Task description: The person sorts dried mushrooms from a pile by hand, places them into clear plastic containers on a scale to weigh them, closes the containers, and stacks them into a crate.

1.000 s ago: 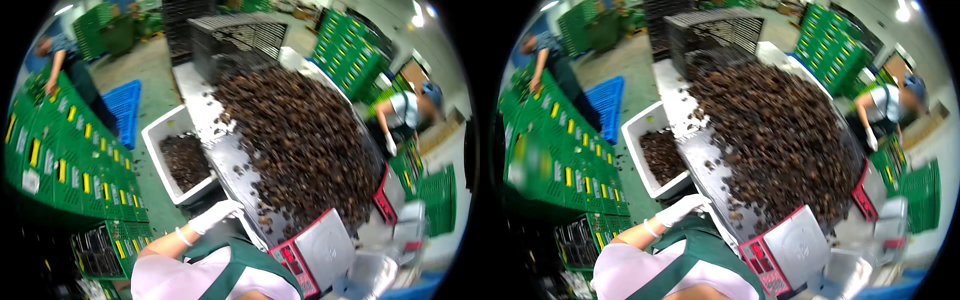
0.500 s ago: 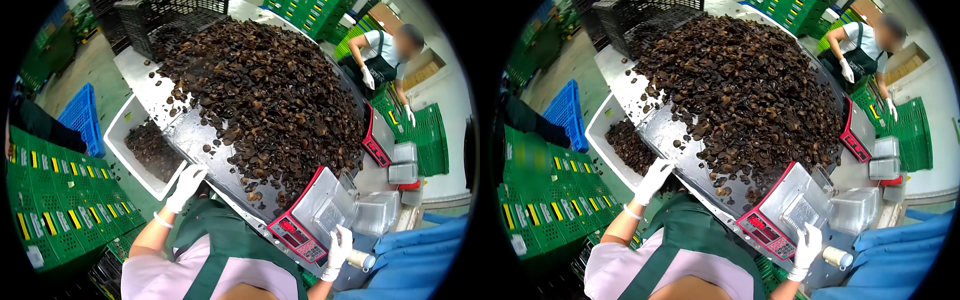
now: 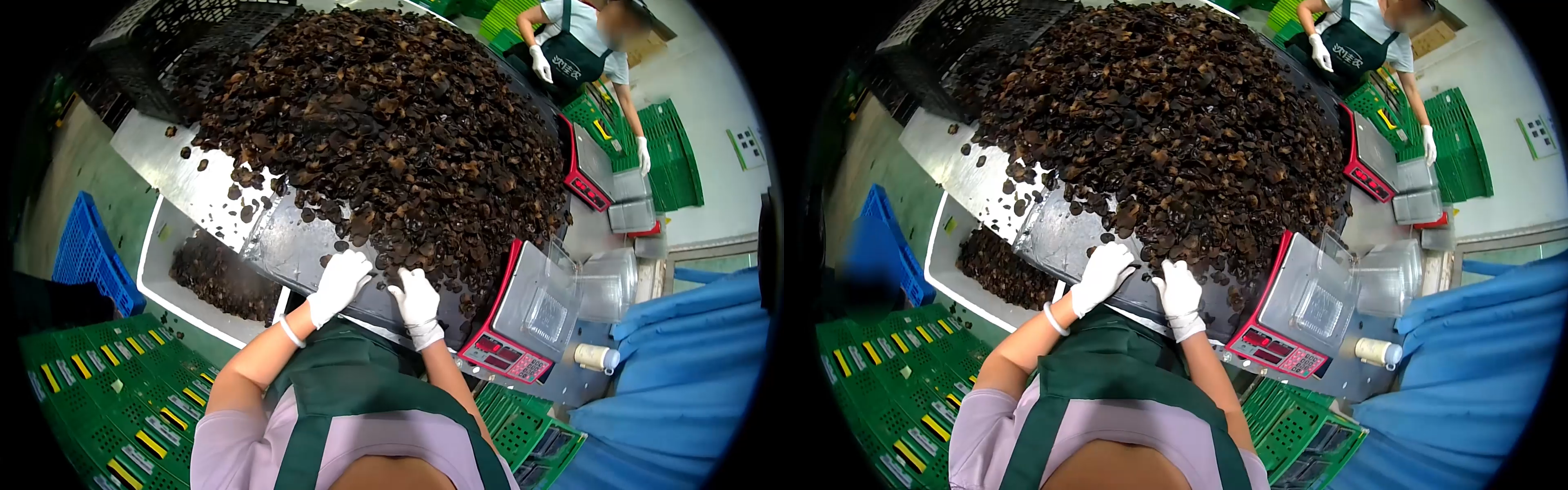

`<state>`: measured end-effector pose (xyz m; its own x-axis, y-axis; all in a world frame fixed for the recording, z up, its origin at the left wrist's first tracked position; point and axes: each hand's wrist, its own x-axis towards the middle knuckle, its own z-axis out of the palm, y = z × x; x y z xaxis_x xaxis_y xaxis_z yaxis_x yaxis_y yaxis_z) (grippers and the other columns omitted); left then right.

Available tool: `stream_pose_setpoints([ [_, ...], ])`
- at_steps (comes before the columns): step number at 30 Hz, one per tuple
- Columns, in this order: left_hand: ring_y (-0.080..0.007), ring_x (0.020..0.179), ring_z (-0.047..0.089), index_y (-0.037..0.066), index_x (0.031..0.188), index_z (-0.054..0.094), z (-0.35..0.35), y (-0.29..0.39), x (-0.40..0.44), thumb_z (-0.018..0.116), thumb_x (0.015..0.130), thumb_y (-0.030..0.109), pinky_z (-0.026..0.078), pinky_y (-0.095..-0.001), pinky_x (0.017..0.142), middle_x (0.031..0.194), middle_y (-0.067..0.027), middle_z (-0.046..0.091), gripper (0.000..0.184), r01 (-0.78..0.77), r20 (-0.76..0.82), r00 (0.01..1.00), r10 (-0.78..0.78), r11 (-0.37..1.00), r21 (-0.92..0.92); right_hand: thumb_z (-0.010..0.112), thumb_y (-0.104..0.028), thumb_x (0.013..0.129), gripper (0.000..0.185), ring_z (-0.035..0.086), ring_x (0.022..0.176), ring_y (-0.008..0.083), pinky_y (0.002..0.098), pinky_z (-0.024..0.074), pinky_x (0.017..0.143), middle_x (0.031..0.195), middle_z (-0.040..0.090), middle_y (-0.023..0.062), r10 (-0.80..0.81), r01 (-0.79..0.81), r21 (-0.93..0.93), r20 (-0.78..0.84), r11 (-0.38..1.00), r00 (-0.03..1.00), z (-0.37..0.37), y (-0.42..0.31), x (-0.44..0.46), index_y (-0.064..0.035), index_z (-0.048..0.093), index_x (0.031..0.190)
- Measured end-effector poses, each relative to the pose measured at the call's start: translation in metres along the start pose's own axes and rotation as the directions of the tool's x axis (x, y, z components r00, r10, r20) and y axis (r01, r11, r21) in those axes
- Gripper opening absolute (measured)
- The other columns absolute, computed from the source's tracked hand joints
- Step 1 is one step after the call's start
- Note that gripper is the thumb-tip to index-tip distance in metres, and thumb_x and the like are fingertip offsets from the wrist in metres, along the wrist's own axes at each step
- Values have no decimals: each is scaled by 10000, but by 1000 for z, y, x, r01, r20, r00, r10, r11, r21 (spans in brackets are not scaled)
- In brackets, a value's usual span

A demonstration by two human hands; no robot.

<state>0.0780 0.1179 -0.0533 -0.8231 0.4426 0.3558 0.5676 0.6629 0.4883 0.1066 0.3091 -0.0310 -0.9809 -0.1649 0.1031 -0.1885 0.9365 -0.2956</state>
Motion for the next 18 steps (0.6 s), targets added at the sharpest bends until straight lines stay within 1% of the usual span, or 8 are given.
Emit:
stream_pose_setpoints([
  [3,-269,780,543,91,866,573,-13,-3,-16,655,741,105,449,-371,674,830,-77,558,150,45,-34,998,-50,988,-151,721,-157,725,303,588,742,282,347,486,642,861,556,100,-51,60,84,-103,995,993,6,-3,-10,-100,614,1003],
  [5,-273,781,554,86,877,578,-19,-3,-25,650,751,95,459,-371,680,824,-82,563,146,85,-29,995,-94,969,-230,695,-80,724,303,584,730,253,307,478,647,833,556,89,-32,67,304,-118,950,992,4,1,-17,-106,617,1016],
  [6,-277,781,566,82,888,583,-22,-3,-28,645,760,84,470,-372,686,818,-88,567,142,133,-25,989,-147,944,-300,659,-27,749,286,588,745,167,260,475,667,828,581,48,72,-43,447,-49,893,996,-1,3,-19,-81,619,1027],
  [8,-277,797,596,70,953,606,-27,-3,-30,638,788,74,489,-358,697,858,-98,604,168,166,-8,983,-183,910,-379,638,-13,797,258,606,823,127,260,501,714,890,623,55,301,-322,838,200,441,932,-14,9,-25,-35,596,1050],
  [10,-276,826,616,64,1022,622,-27,-5,-30,633,812,80,495,-340,724,932,-108,635,211,262,41,958,-285,804,-534,591,-81,858,271,597,955,155,325,525,800,1036,607,88,396,-472,880,414,57,819,-29,20,-34,-29,545,1120],
  [12,-209,791,629,54,1055,623,-33,-6,-27,613,848,76,492,-297,714,919,-98,651,208,340,134,935,-328,726,-598,595,-161,876,338,589,1036,233,405,530,833,1094,582,112,261,-277,928,339,-248,904,-33,28,-48,-40,494,1175],
  [14,-124,747,598,42,1040,621,-40,-3,-21,590,872,68,478,-261,685,841,-66,646,173,547,335,824,-457,487,-681,597,-259,884,419,557,1104,308,449,526,861,1202,530,161,191,-245,881,343,-404,920,-31,33,-59,-38,450,1209],
  [18,-55,749,548,-1,1018,621,-62,23,-5,587,882,61,459,-219,690,829,-14,629,153,526,352,832,-430,405,-748,448,-449,956,481,558,1095,293,452,538,821,1220,539,158,-11,-339,751,405,-567,914,-14,27,-62,-40,495,1207],
])
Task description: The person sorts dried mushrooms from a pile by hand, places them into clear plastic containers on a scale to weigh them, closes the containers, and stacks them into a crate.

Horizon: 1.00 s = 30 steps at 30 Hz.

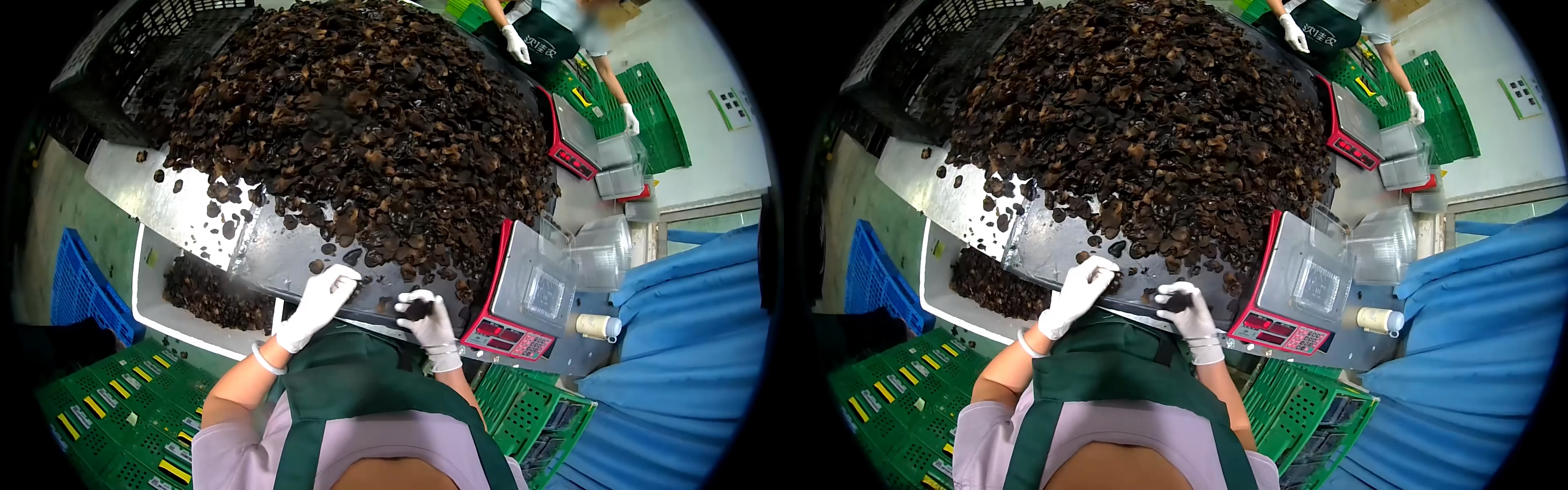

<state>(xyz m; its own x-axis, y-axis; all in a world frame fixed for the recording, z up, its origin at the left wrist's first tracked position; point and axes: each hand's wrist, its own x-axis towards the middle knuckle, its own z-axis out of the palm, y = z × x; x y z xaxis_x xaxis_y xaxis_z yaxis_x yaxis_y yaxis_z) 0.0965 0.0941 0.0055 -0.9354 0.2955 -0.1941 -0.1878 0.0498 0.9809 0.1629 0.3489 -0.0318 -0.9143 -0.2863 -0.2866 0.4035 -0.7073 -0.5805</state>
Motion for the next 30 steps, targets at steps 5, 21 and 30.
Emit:
stream_pose_setpoints([
  [5,-166,713,621,55,1027,662,27,27,6,620,860,162,497,-267,675,880,-71,668,203,-218,161,968,194,965,148,379,-543,945,583,587,1004,210,394,528,756,1121,595,96,255,-259,177,45,949,966,14,26,26,-82,476,1289],
  [21,-276,806,522,87,919,601,31,-38,62,733,682,154,413,-383,667,827,-84,539,279,-359,139,881,452,447,819,661,-141,749,435,578,740,273,367,494,639,839,522,90,-500,-75,-956,81,-285,862,2,-40,71,-183,613,1179],
  [30,-267,778,534,85,874,618,2,-37,29,710,690,130,429,-379,644,803,-62,557,210,-353,99,876,472,489,798,667,-108,748,409,612,785,239,322,501,694,858,579,71,-367,-31,-995,7,-97,930,21,-30,9,-180,626,1148],
])
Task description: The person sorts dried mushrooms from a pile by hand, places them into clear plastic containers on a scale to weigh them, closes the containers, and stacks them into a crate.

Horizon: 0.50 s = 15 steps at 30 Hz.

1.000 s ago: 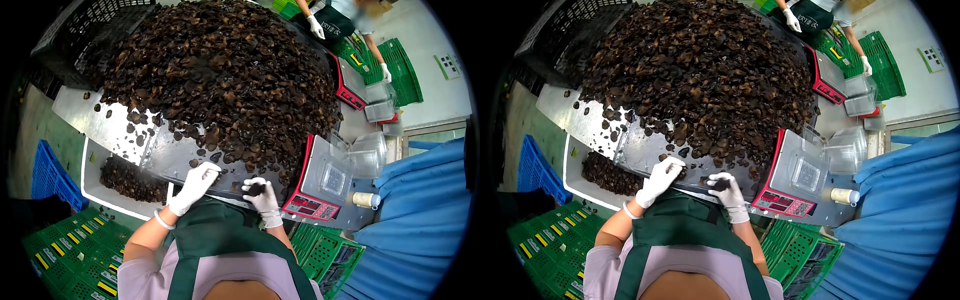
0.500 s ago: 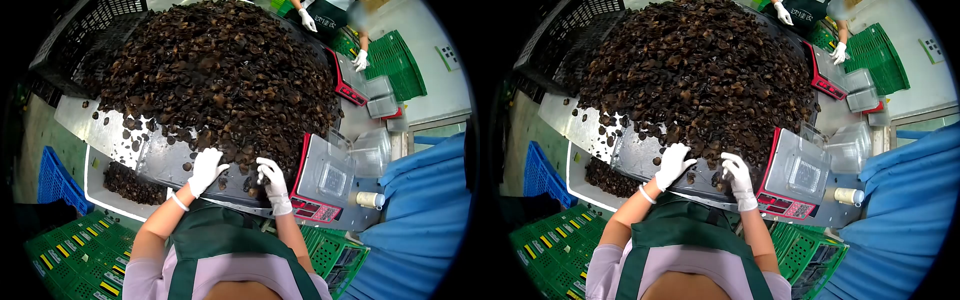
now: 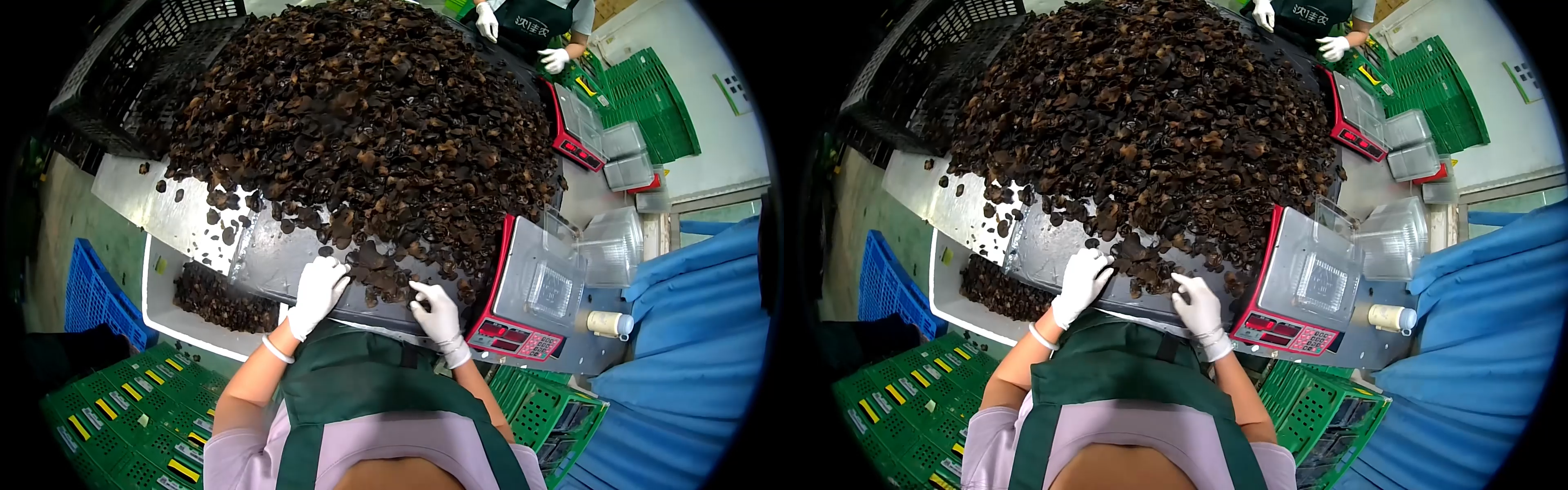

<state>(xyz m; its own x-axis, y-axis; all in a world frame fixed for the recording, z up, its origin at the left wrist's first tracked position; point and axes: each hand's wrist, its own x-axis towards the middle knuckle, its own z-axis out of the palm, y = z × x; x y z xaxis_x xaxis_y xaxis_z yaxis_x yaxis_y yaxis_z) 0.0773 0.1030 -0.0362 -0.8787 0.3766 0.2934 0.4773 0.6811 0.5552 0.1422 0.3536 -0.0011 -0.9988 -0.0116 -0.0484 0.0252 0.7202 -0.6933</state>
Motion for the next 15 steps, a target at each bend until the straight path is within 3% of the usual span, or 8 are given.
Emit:
stream_pose_setpoints([
  [2,-275,763,523,79,874,640,3,-3,-2,699,725,140,416,-381,651,791,-65,554,171,10,-1,1000,-10,999,-39,622,47,742,341,617,805,155,267,498,747,881,611,73,30,-20,161,-57,987,998,-7,12,4,-46,648,1068],
  [5,-275,795,531,80,851,621,5,-3,2,704,704,119,439,-381,682,796,-71,557,174,27,-37,999,-29,998,-61,611,64,734,311,634,840,187,284,509,753,947,632,95,-63,76,103,-117,992,991,-7,16,17,-41,660,1023],
  [8,-291,826,530,59,833,603,5,-6,4,681,740,91,448,-369,745,829,-95,555,126,132,-116,979,-169,954,-269,687,-49,713,408,629,840,269,321,521,739,954,615,92,-236,226,-81,-171,971,957,14,3,32,-95,629,1114],
  [10,-288,851,532,48,832,596,0,-10,5,664,752,74,446,-355,764,842,-106,552,108,234,-62,957,-282,884,-404,695,-134,722,527,609,887,264,360,509,720,1059,578,70,-117,111,-270,-4,956,993,27,-2,36,-153,552,1229],
  [11,-235,834,561,42,878,610,-2,-16,3,656,783,78,457,-325,749,874,-92,575,112,266,-16,955,-295,883,-387,684,-135,730,491,608,878,271,367,507,721,1034,585,69,-120,118,-273,11,955,993,32,2,37,-153,569,1207],
  [12,-235,834,561,42,878,610,-6,-20,1,656,783,78,457,-325,749,874,-92,575,112,268,-20,954,-298,884,-384,672,-135,738,456,608,869,277,374,506,722,1010,592,69,-127,130,-275,28,953,992,36,3,40,-153,586,1185],
  [14,-171,799,585,42,930,626,-13,-24,-3,648,814,89,475,-291,709,918,-65,603,127,413,87,883,-461,675,-612,645,-105,747,392,619,904,283,335,508,773,1007,621,99,-128,124,-118,-26,985,991,32,7,41,-134,618,1138],
  [15,-124,770,592,28,969,628,-19,-27,-8,640,840,100,484,-262,677,944,-50,617,148,401,65,881,-469,666,-629,620,-77,750,385,632,901,255,334,506,779,1005,642,100,-148,149,6,-77,989,986,30,11,42,-112,625,1134],
])
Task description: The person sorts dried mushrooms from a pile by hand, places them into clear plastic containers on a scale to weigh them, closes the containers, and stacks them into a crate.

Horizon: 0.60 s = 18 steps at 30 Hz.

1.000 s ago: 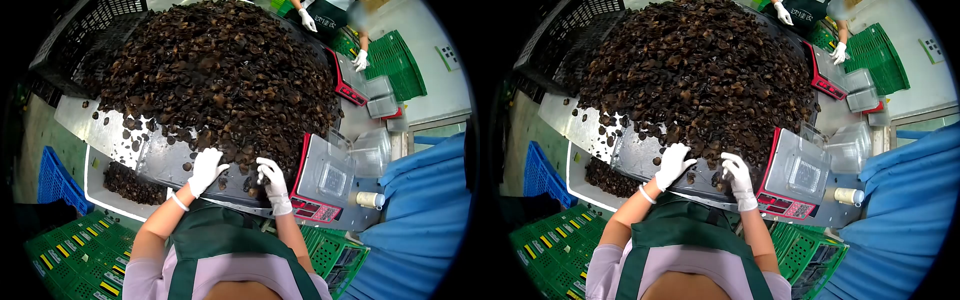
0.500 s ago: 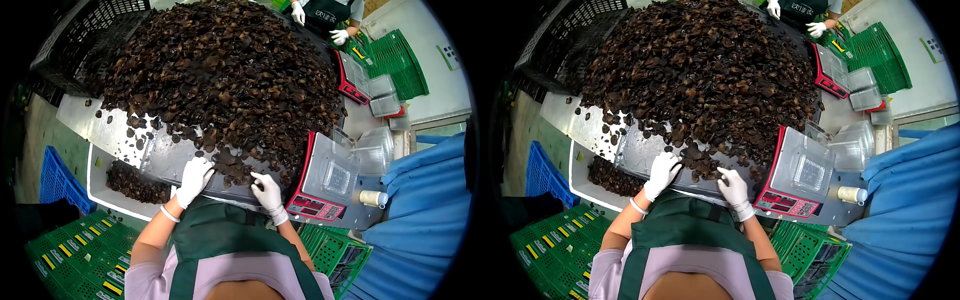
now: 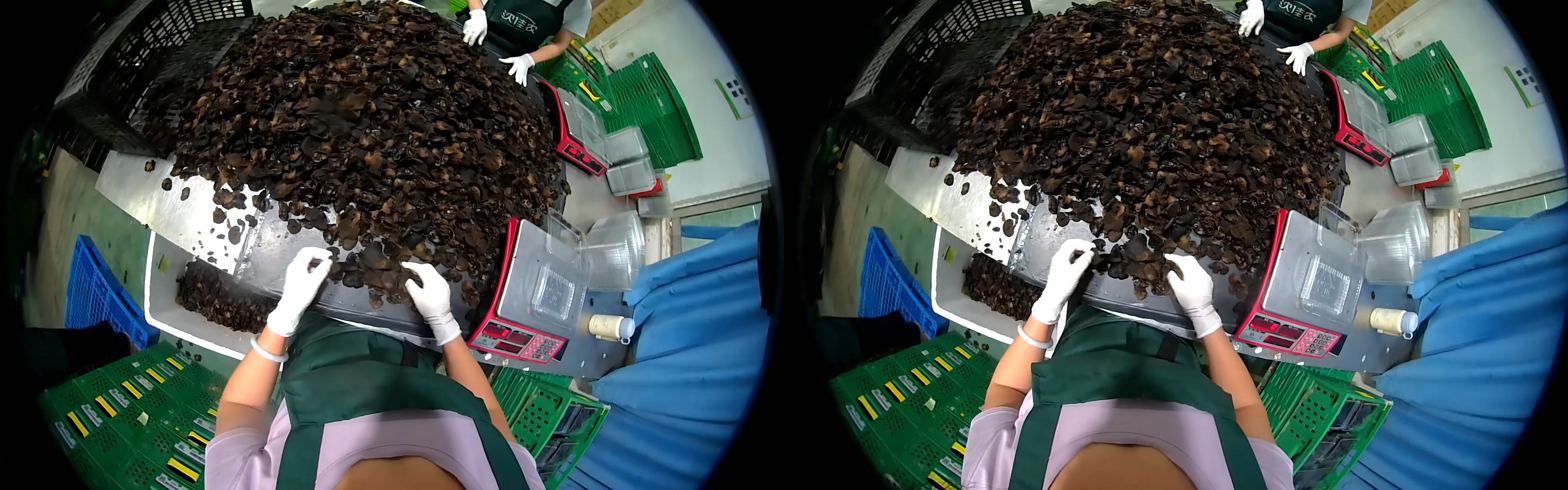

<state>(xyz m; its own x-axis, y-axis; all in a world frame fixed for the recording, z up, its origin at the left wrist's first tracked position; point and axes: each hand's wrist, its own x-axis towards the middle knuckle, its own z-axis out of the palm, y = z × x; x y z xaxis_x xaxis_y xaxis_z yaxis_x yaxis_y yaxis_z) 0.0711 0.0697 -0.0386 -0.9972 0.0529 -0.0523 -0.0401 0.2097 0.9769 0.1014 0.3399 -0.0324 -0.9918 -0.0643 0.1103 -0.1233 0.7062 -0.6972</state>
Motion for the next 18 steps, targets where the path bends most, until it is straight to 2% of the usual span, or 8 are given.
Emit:
stream_pose_setpoints([
  [1,-129,784,595,20,956,625,-7,0,-1,630,851,103,490,-265,670,933,-57,619,134,-9,-51,999,6,999,-54,597,-64,796,381,637,811,196,298,509,722,1038,649,81,-57,59,132,-14,990,998,-4,3,4,-97,607,1175],
  [3,-131,805,595,22,980,614,-33,21,-14,618,863,93,490,-266,690,928,-59,619,137,228,-68,964,-256,933,-280,566,-35,835,381,620,832,135,257,501,713,1030,641,64,337,-508,597,382,621,861,-26,0,5,-59,582,1214],
  [5,-144,838,596,33,1012,598,-62,26,-29,601,875,79,495,-290,733,953,-70,619,145,288,-197,900,-390,868,-405,555,0,844,488,608,851,126,239,513,680,1075,606,65,296,-530,763,444,370,846,-36,10,1,-71,476,1321],
  [7,-191,945,589,30,1046,574,-104,-28,-47,610,848,38,476,-333,831,1027,-94,606,202,232,-443,883,-155,965,124,556,-3,853,496,606,860,125,233,518,659,1075,598,61,278,-515,810,444,281,851,-42,2,4,-75,455,1333],
  [12,-303,1087,517,28,1121,576,-114,-21,-61,652,777,20,399,-384,963,1136,-147,573,353,138,-456,834,311,682,718,654,-66,822,306,600,795,119,252,486,616,982,618,38,235,-453,531,428,716,873,-11,-7,30,-80,562,1113],
  [13,-300,1062,527,33,1077,600,-104,-14,-54,651,777,37,408,-381,947,1107,-144,587,304,90,-431,836,340,690,718,712,-142,773,365,607,782,172,290,494,651,959,602,52,-143,134,196,29,971,989,6,-12,36,-99,564,1104],
  [15,-271,957,573,49,918,647,-73,15,-37,657,774,73,439,-373,859,946,-103,640,146,-133,-222,903,367,731,670,751,-236,708,434,609,836,236,334,504,697,961,570,69,-152,182,-230,141,956,978,18,-25,40,-113,569,1082],
  [18,-264,862,607,83,947,657,-20,20,-20,693,768,145,482,-372,775,912,-77,657,193,-397,78,890,450,678,619,717,-257,745,367,628,828,255,347,513,688,953,595,84,-133,169,-215,173,962,976,35,-17,46,-123,586,1061],
])
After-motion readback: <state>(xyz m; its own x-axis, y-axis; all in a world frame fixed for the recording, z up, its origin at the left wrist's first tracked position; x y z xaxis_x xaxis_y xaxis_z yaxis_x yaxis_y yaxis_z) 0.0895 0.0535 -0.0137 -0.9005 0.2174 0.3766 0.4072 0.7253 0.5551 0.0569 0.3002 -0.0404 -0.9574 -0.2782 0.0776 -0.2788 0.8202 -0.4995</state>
